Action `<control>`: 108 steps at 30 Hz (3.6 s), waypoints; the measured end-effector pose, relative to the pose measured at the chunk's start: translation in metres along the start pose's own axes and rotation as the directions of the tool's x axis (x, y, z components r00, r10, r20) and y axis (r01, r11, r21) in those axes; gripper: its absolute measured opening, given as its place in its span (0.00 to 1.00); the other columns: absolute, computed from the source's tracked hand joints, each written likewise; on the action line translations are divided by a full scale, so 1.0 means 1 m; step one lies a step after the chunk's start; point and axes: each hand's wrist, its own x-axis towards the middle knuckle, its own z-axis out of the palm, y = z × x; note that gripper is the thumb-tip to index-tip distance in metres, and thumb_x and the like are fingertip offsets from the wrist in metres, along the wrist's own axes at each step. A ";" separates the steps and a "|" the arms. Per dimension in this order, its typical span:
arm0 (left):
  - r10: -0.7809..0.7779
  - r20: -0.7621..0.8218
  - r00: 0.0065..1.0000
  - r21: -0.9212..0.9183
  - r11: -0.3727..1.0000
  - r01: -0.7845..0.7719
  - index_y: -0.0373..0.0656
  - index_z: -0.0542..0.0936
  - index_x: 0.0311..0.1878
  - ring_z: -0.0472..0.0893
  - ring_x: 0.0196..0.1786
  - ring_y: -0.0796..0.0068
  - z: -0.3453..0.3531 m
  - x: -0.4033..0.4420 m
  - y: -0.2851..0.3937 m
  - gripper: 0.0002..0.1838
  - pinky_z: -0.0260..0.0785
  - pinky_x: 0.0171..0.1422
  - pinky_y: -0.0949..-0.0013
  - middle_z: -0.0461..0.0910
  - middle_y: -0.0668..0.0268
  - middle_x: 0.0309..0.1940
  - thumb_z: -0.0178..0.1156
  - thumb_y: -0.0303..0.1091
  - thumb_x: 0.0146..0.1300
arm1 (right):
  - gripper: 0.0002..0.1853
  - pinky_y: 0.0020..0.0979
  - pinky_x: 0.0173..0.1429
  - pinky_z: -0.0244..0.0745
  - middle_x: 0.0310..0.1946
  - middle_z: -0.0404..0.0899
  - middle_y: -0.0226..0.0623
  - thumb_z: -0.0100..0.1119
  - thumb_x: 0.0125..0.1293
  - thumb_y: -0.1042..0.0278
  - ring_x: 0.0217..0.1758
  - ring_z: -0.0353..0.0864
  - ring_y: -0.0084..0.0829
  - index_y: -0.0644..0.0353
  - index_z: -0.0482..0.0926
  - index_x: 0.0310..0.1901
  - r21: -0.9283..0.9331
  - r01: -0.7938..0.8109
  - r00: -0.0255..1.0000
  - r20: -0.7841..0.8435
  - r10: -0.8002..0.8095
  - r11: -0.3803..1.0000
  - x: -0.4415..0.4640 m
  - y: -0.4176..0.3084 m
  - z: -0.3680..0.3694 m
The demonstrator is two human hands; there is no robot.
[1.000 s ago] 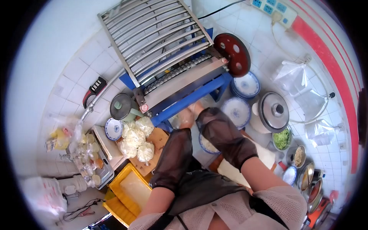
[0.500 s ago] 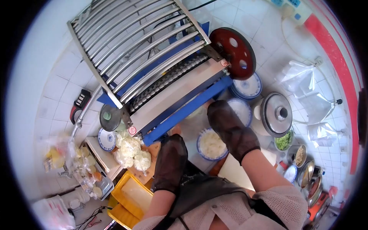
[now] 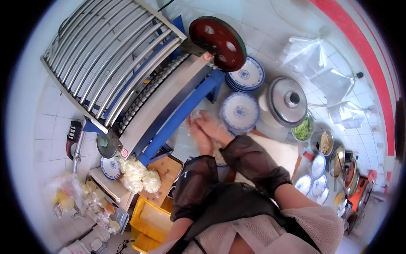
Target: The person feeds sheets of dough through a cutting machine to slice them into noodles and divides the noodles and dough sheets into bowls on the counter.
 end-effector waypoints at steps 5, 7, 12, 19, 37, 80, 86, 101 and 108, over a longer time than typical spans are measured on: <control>0.080 0.139 0.987 -0.132 0.989 -0.061 0.47 0.62 0.60 0.71 0.54 0.66 0.094 -0.036 0.032 0.20 0.66 0.58 0.65 0.70 0.60 0.52 0.43 0.34 0.65 | 0.18 0.39 0.55 0.66 0.44 0.73 0.51 0.47 0.57 0.66 0.50 0.72 0.48 0.64 0.71 0.48 0.319 0.259 0.965 -0.119 -0.232 0.912 0.012 0.058 -0.067; -0.001 0.165 0.986 -0.088 0.996 0.016 0.42 0.68 0.53 0.69 0.52 0.72 0.117 -0.041 0.035 0.17 0.61 0.59 0.68 0.68 0.62 0.48 0.43 0.25 0.59 | 0.17 0.39 0.55 0.66 0.42 0.74 0.50 0.48 0.55 0.69 0.49 0.72 0.48 0.63 0.72 0.47 0.335 0.284 0.957 -0.154 -0.245 0.899 0.006 0.059 -0.103; 0.083 0.506 0.858 0.474 0.805 -0.358 0.41 0.68 0.54 0.68 0.55 0.64 0.107 -0.041 0.002 0.22 0.57 0.63 0.66 0.70 0.59 0.49 0.44 0.19 0.54 | 0.22 0.38 0.58 0.65 0.47 0.74 0.47 0.50 0.46 0.81 0.54 0.71 0.47 0.62 0.74 0.47 -0.419 0.385 0.912 0.038 -0.408 0.822 0.001 0.084 -0.148; 0.143 0.443 0.885 0.788 0.408 -0.461 0.40 0.69 0.54 0.64 0.61 0.54 -0.026 0.001 -0.001 0.23 0.56 0.64 0.60 0.66 0.52 0.55 0.48 0.21 0.52 | 0.17 0.38 0.53 0.70 0.43 0.76 0.47 0.53 0.50 0.79 0.48 0.75 0.46 0.57 0.78 0.44 -0.580 0.248 0.958 0.029 -0.284 0.776 -0.053 0.066 -0.176; -0.131 0.414 0.901 0.907 0.142 -0.396 0.43 0.77 0.42 0.78 0.42 0.54 -0.014 0.050 -0.022 0.11 0.68 0.48 0.58 0.79 0.54 0.38 0.51 0.29 0.57 | 0.09 0.36 0.46 0.73 0.37 0.79 0.43 0.52 0.57 0.74 0.40 0.78 0.42 0.58 0.79 0.39 -0.156 -0.321 0.836 -0.511 0.202 0.934 -0.304 0.245 -0.120; -0.628 0.771 0.108 0.278 0.179 -0.944 0.43 0.76 0.37 0.76 0.42 0.54 0.083 -0.410 -0.196 0.10 0.69 0.45 0.56 0.74 0.55 0.41 0.58 0.34 0.52 | 0.11 0.31 0.30 0.74 0.26 0.79 0.42 0.49 0.60 0.73 0.25 0.80 0.34 0.65 0.76 0.43 0.236 -0.497 0.570 -0.637 0.519 0.835 -0.451 0.372 -0.092; -0.563 0.598 0.570 0.787 0.278 -0.551 0.42 0.77 0.28 0.80 0.34 0.58 0.084 -0.376 -0.213 0.05 0.70 0.40 0.59 0.80 0.56 0.29 0.57 0.33 0.51 | 0.12 0.39 0.46 0.71 0.37 0.76 0.51 0.52 0.59 0.67 0.40 0.77 0.46 0.65 0.77 0.40 0.226 -0.289 0.588 -0.725 0.358 0.930 -0.428 0.344 -0.092; -0.715 0.410 0.566 0.887 0.458 -0.065 0.37 0.73 0.32 0.74 0.27 0.72 0.088 -0.235 -0.164 0.06 0.66 0.32 0.69 0.73 0.62 0.22 0.48 0.27 0.52 | 0.18 0.38 0.51 0.70 0.43 0.72 0.49 0.53 0.55 0.71 0.47 0.74 0.48 0.58 0.73 0.49 -0.237 -0.480 0.629 -0.764 0.143 0.845 -0.362 0.342 -0.115; -0.312 0.886 0.343 0.427 0.261 -0.866 0.39 0.73 0.45 0.74 0.44 0.55 0.104 -0.286 -0.201 0.17 0.67 0.52 0.60 0.74 0.53 0.39 0.58 0.27 0.49 | 0.16 0.38 0.53 0.71 0.48 0.70 0.46 0.52 0.54 0.79 0.49 0.73 0.45 0.56 0.74 0.46 0.053 -0.493 0.666 -0.619 0.416 0.868 -0.286 0.370 -0.162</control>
